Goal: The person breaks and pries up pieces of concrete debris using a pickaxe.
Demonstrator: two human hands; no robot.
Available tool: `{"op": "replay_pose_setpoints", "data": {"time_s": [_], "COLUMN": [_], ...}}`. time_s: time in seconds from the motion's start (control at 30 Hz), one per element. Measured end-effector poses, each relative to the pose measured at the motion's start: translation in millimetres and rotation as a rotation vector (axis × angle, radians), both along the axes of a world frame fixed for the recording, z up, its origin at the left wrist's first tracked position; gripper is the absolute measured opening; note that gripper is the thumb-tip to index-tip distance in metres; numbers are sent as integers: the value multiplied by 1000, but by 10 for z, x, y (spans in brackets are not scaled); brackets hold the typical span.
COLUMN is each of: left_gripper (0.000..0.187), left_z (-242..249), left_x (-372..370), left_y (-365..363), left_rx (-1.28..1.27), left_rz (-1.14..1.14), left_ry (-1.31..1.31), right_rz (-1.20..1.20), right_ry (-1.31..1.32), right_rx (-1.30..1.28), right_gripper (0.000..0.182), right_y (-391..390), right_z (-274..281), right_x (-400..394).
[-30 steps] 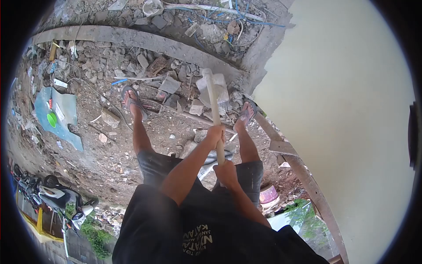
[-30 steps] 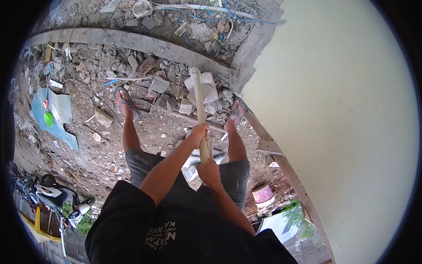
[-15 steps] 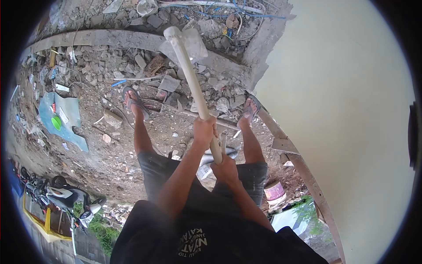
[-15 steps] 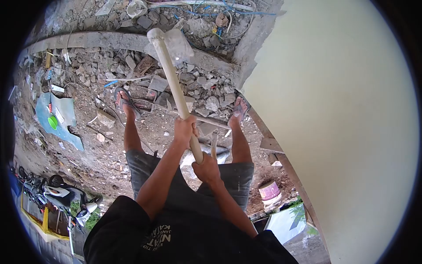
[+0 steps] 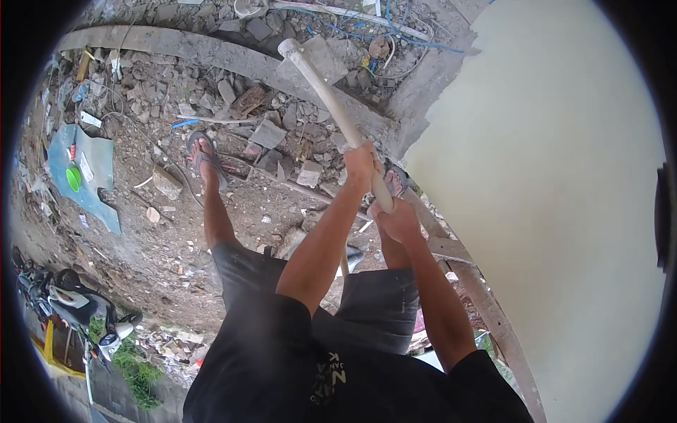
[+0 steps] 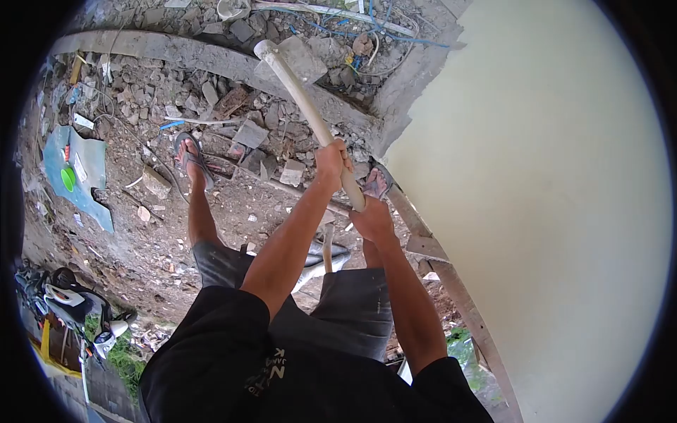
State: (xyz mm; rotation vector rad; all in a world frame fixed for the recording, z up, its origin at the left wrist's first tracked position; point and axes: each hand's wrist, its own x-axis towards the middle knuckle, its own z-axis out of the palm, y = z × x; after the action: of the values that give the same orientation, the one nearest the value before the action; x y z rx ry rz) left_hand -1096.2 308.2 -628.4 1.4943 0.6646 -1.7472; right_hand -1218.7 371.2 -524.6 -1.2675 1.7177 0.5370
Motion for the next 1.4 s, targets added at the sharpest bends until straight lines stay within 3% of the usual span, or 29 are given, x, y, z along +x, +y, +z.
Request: {"op": "replay_pose_setpoints", "data": {"time_s": [0.13, 0.2, 0.27, 0.4, 0.43, 0.53, 0.7, 0.83, 0.9, 0.97, 1.03, 1.1, 1.13, 1.2, 1.27, 1.37, 1.4], "left_gripper": [19, 19, 21, 20, 19, 20, 23, 20, 22, 19, 17, 17, 16, 18, 15, 15, 20], "left_z": [391, 306, 154, -278, -140, 167, 391, 9, -521, -1029, -30, 109, 242, 371, 249, -72, -314], "left_x": [431, 563, 588, -261, -379, -390, 236, 282, -185, -983, -651, -572, -510, -219, 17, 75, -187], "left_y": [-307, -509, -584, 51, 91, 4, -533, -547, 88, 675, 340, 220, 245, 16, -269, -314, -22], "left_rx": [-106, -184, -259, 31, 33, -7, -275, -345, -61, -287, 77, 15, -6, -107, -158, -224, -152], "left_rz": [72, 112, 129, -26, -82, -155, -95, -109, -33, -376, -196, -162, -131, -125, -119, -174, -152], "left_ry": [-194, -283, -345, 63, 28, -54, -291, -331, 33, -253, 25, 14, 13, -177, -504, -690, -604], "right_rz": [69, 117, -7, -127, -225, -197, -215, -142, -155, -227, -217, -120, -175, -277, -171, -126, -114], "right_ry": [-100, -152, -140, 8, -6, -14, -138, -126, 5, 84, 99, 155, 116, -71, -87, -89, -32], "right_rx": [-89, -142, -20, -5, -74, -97, -138, -105, -1, 34, 36, -64, -22, -90, -107, -54, 42], "right_gripper": [30, 30, 27, 25, 25, 26, 25, 27, 35, 47, 54, 61, 49, 35, 29, 30, 31], "right_y": [-369, -695, -833, -97, -43, -142, -412, -373, 53, 104, 198, 287, 160, 204, -101, -339, -48], "right_z": [-97, -232, -373, -98, 59, 465, -203, -602, -436, -24, 337, 326, 405, 21, -288, -497, -651], "right_x": [264, 423, 480, -21, -26, 153, 288, 216, -75, -59, -82, -152, -21, -78, 121, 207, -87]}}
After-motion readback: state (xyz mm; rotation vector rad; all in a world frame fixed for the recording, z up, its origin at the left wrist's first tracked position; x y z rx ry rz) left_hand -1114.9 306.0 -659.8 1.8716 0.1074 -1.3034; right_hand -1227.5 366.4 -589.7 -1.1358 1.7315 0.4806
